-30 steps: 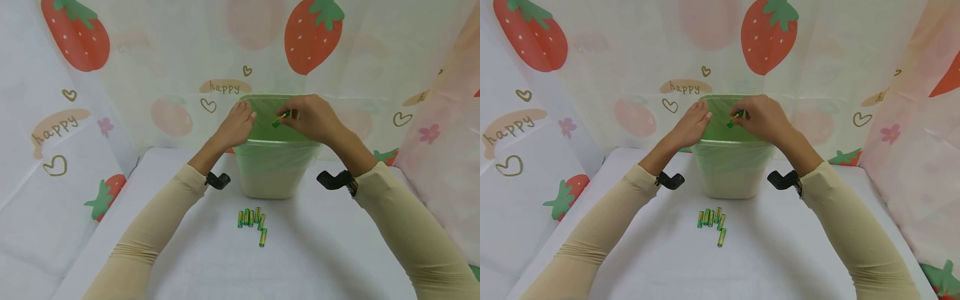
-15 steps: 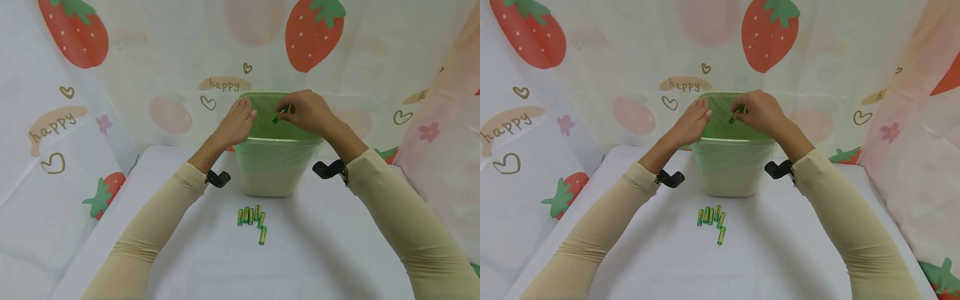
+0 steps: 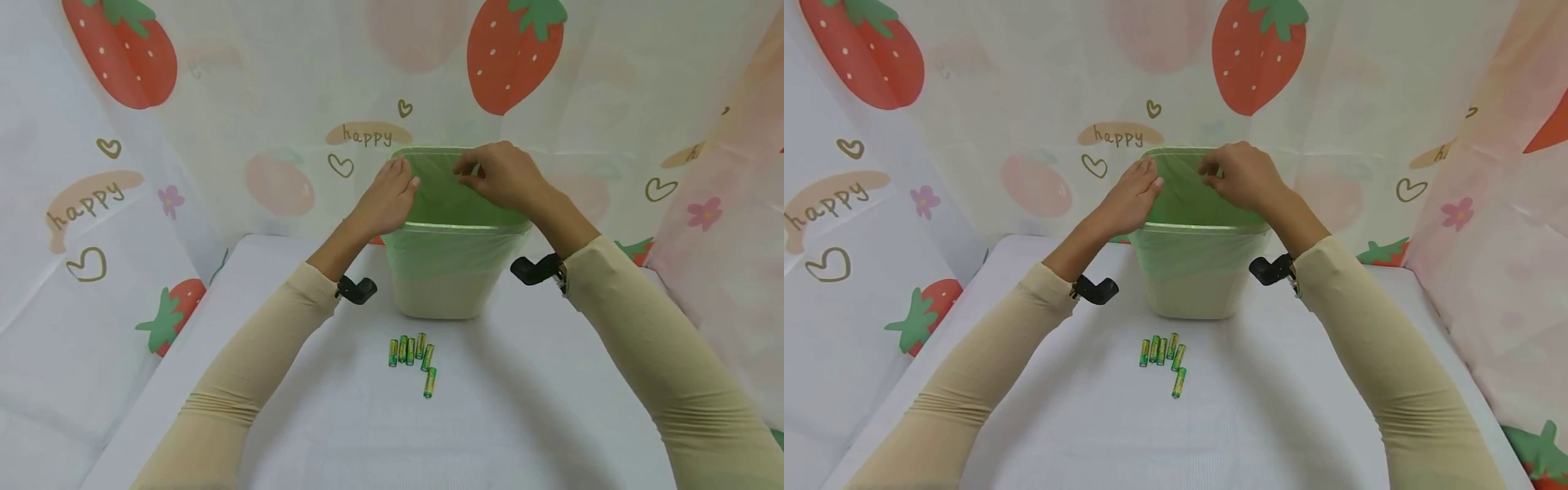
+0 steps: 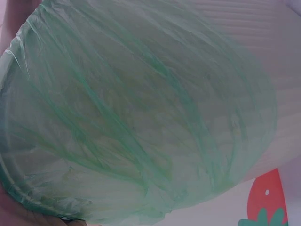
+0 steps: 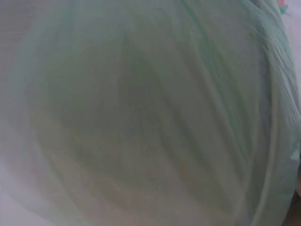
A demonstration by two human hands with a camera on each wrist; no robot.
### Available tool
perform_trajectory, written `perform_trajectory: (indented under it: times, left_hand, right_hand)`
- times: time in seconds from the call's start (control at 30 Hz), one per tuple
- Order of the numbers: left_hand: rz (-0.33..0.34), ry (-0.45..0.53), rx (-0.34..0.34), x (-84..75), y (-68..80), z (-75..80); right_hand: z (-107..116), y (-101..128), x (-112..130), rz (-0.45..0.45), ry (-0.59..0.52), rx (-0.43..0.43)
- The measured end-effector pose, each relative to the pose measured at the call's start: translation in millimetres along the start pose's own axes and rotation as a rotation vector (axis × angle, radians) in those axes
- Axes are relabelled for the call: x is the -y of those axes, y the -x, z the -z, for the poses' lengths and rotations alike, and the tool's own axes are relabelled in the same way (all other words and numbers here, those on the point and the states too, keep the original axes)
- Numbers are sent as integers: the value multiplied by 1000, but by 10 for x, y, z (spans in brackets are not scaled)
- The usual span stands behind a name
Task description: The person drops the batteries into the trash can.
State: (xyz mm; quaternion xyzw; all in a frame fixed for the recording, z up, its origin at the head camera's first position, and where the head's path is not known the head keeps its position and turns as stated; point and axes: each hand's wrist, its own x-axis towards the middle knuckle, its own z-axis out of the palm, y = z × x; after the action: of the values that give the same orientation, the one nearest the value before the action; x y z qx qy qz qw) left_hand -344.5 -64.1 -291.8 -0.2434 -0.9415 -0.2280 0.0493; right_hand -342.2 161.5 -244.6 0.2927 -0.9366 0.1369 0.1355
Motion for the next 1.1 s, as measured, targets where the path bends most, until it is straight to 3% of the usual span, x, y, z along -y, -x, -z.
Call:
perform_trajectory:
  times: [0.47, 1.1]
  left_hand:
    - [7, -5, 29, -20, -1, 1]
    - [32, 31, 36, -45, 13, 28]
  right_hand:
    - [69, 197, 47, 4, -1, -4]
    - [77, 468, 308, 134, -30, -82]
